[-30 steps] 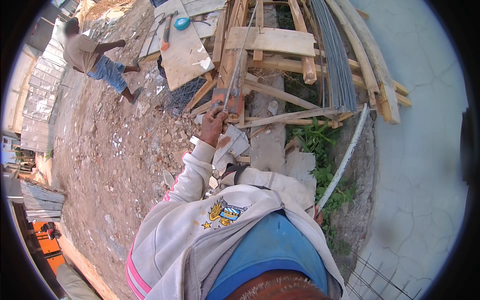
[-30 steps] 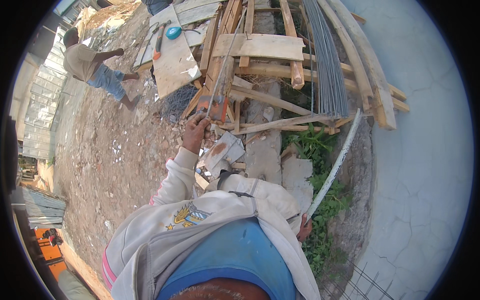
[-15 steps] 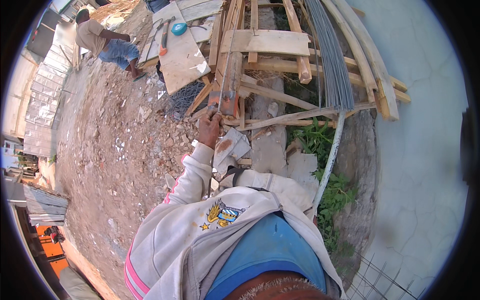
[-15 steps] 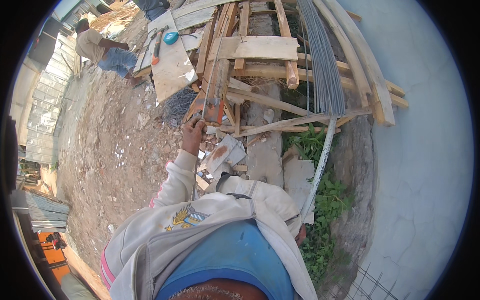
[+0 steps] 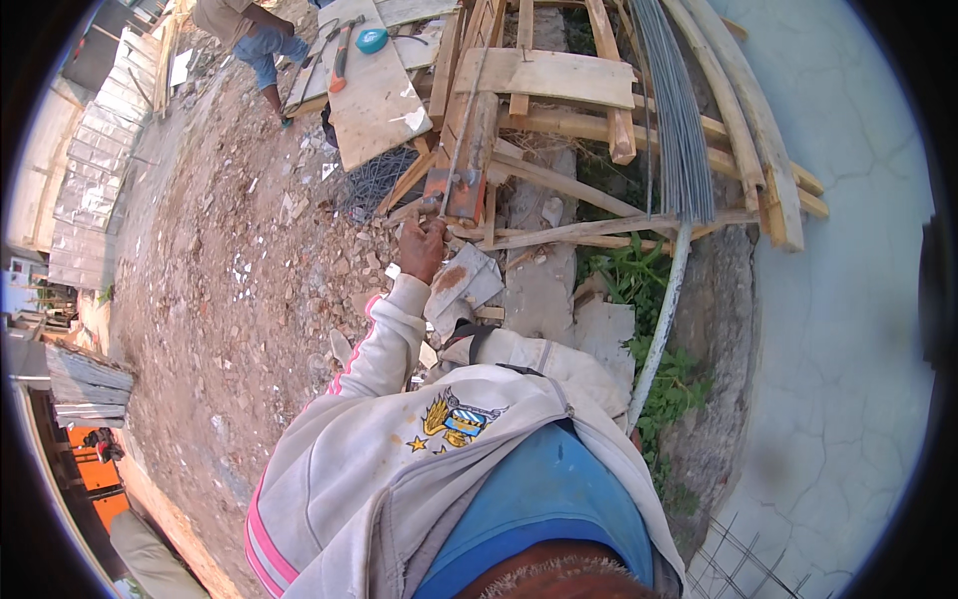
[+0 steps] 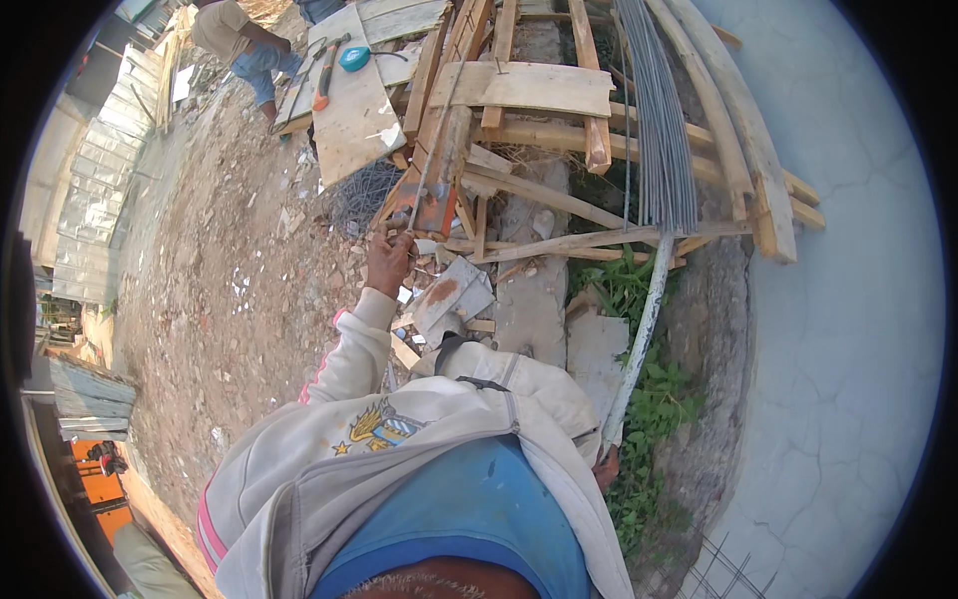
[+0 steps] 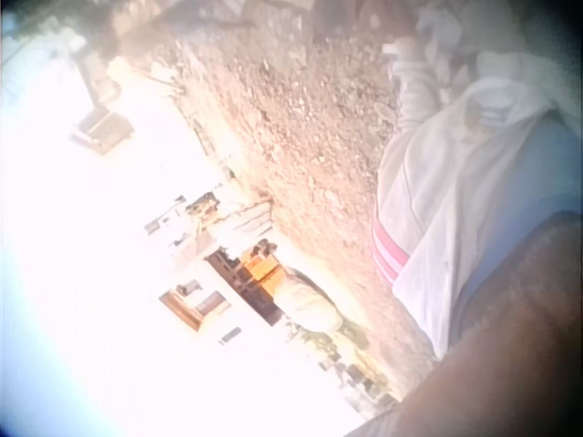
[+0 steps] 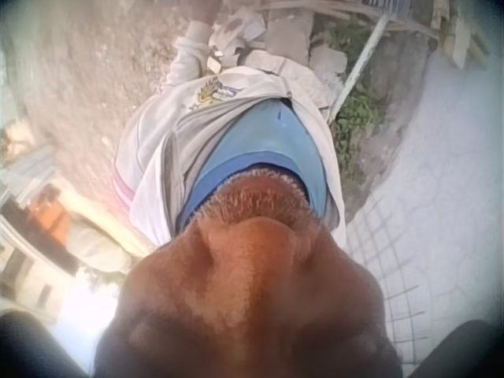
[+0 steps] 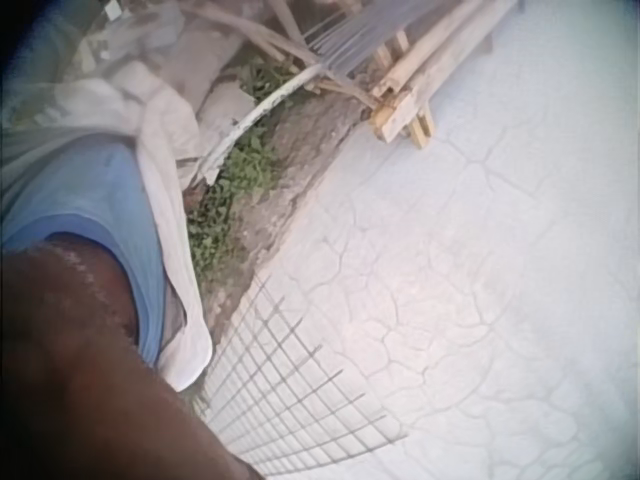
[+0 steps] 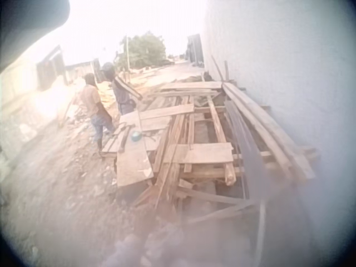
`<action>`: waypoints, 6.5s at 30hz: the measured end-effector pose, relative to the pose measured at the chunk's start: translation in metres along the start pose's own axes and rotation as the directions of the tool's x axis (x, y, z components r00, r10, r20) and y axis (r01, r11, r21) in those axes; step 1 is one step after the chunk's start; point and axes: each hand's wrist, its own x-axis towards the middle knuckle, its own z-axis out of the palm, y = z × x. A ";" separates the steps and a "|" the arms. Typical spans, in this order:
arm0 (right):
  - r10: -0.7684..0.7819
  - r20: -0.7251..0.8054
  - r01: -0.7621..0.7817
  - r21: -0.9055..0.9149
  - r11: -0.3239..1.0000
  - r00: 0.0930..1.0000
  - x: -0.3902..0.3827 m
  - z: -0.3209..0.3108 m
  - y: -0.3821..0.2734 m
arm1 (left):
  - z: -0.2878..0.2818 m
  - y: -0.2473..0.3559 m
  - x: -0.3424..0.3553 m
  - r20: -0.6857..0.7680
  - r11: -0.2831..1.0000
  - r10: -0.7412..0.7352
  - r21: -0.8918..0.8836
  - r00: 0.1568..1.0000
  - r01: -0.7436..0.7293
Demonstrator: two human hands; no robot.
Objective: The person uses a crowbar to bend a metal rod over a wooden plank. They repeatedly reposition the rod and apply leverage to create a curve. The person handles the rod and crowbar throughout the clip.
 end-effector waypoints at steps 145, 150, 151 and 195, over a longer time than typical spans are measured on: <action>-0.769 0.228 0.788 0.016 0.616 0.596 0.186 0.074 -0.469 | 0.002 0.042 -0.057 0.031 0.521 -0.058 -0.851 0.998 0.057; -0.796 0.218 0.762 0.234 0.604 0.564 0.199 0.077 -0.468 | -0.002 0.058 -0.058 -0.007 0.539 -0.048 -0.842 0.999 0.020; -0.778 0.251 0.744 0.233 0.627 0.576 0.202 0.077 -0.462 | 0.000 0.059 -0.061 0.002 0.517 -0.034 -0.856 0.999 0.019; -0.744 0.517 0.604 0.452 0.656 0.422 0.165 0.009 -0.569 | 0.001 0.045 -0.049 -0.144 0.613 -0.093 -0.788 0.985 -0.057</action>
